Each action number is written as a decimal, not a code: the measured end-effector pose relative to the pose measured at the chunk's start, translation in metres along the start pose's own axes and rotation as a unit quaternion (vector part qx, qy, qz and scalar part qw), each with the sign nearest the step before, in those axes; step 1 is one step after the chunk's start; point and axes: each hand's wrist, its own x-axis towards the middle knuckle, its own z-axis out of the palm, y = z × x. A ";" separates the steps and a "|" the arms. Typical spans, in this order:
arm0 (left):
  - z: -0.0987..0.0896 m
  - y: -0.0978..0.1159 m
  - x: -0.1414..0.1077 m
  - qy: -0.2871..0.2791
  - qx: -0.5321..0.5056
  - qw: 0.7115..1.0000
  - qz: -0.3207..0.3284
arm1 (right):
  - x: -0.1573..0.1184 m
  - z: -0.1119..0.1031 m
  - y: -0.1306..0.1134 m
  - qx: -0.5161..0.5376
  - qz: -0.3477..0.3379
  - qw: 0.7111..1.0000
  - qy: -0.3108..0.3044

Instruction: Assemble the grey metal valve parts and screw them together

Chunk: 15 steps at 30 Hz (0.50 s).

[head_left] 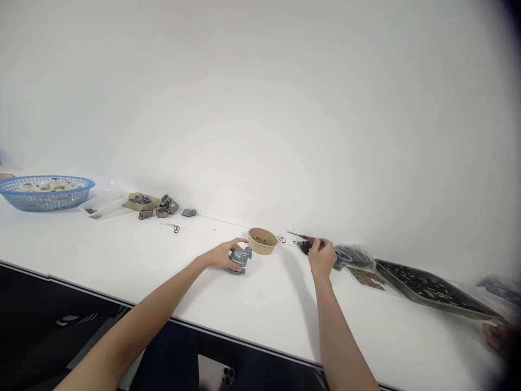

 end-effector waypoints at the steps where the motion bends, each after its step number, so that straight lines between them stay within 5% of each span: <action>1: 0.000 0.000 -0.001 -0.004 -0.005 1.000 -0.006 | 0.001 -0.003 0.000 0.042 0.014 0.999 0.005; 9: 0.011 -0.004 0.003 0.008 -0.054 0.996 -0.064 | 0.008 -0.009 -0.014 0.371 0.173 0.912 0.012; 15: 0.010 -0.004 0.004 0.065 0.086 0.988 -0.106 | -0.018 0.004 -0.054 0.450 0.112 0.869 -0.173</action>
